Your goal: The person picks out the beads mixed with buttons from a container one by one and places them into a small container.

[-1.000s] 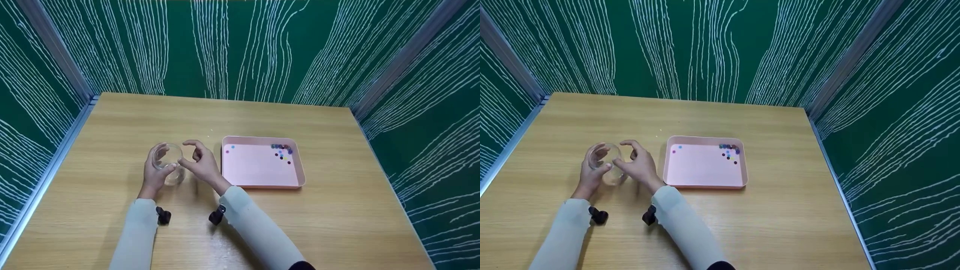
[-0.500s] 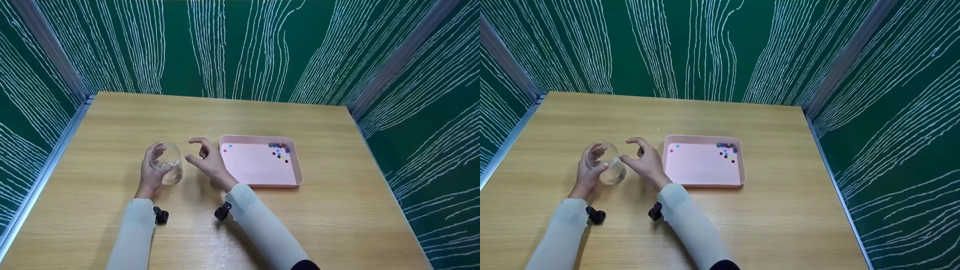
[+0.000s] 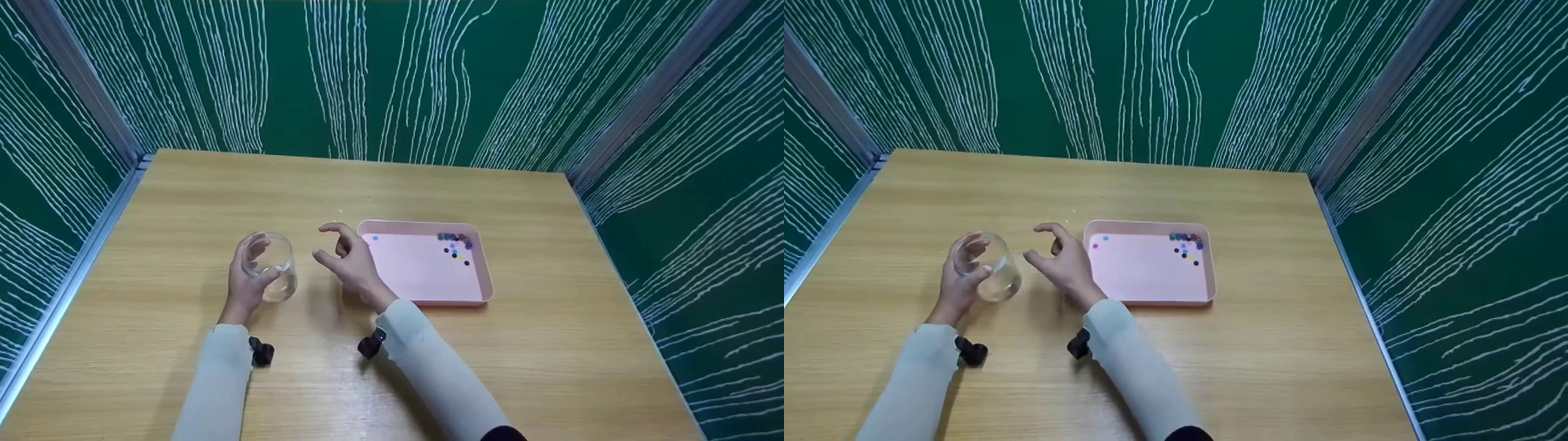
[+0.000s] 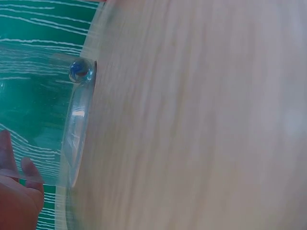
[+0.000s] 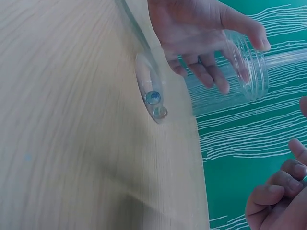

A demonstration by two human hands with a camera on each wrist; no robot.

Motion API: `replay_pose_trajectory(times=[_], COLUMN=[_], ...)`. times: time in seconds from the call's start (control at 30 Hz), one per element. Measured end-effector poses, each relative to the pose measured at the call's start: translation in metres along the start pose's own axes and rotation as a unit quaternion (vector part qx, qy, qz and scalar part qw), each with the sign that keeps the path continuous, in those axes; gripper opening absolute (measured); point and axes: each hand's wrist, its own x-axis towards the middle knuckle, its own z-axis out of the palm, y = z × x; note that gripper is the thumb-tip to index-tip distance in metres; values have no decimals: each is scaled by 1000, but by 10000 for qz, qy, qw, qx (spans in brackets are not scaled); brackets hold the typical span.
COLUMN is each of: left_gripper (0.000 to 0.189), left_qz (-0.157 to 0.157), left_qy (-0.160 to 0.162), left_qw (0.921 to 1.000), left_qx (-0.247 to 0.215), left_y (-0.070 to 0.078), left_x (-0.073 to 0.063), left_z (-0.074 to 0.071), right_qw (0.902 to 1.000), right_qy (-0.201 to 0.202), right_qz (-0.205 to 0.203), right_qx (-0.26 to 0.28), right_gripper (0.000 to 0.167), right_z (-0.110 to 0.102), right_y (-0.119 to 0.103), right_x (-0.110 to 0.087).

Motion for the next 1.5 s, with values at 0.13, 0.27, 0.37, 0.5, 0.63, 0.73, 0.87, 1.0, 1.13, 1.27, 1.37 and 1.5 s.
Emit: replay_pose_trajectory(times=[0.13, 0.27, 0.37, 0.5, 0.63, 0.73, 0.87, 1.0, 1.13, 1.27, 1.37, 1.5], left_gripper=[71, 69, 70, 71, 73, 74, 75, 73, 71, 72, 73, 74], left_qz=[23, 19, -63, -134, -77, -95, -115, 12, 156, 151, 90, 56], left_qy=[53, 68, 74, 68, 31, -17, -20, 119, 218, 208, 180, 159], left_qw=[10000, 9999, 9999, 9998, 9998, 9997, 9996, 9996, 9993, 9994, 9996, 9997], left_qx=[-30, -92, -103, -122, -180, -229, -253, -257, -248, -234, -216, -170], left_y=[1, 2, 0, -2, -1, -2, -16, -34, -36, -37, -36, -35], left_x=[1, 1, 1, 1, 0, 0, 4, 9, 10, 10, 10, 10], left_z=[0, 0, 0, 0, 0, -1, -2, -3, -3, -4, -4, -3], right_qw=[10000, 9998, 9994, 9992, 9992, 9991, 9989, 9985, 9983, 9980, 9978, 9975], right_qy=[90, 153, 182, 223, 246, 248, 308, 444, 543, 610, 650, 681], right_qz=[-12, -126, -227, -290, -315, -344, -336, -283, -226, -136, -100, -141], right_qx=[41, -83, -192, -168, -90, -36, -60, -128, -39, 40, 69, 96], right_gripper=[40, 39, 39, 39, 39, 39, 40, 39, 38, 37, 38, 38], right_z=[-5, -11, -15, -21, -25, -28, -32, -34, -37, -41, -44, -49], right_y=[-1, 1, 3, 5, 8, 10, 7, 14, 15, 17, 17, 14], right_x=[1, 2, 3, 2, 3, 3, 1, 2, 3, 4, 4, 3])
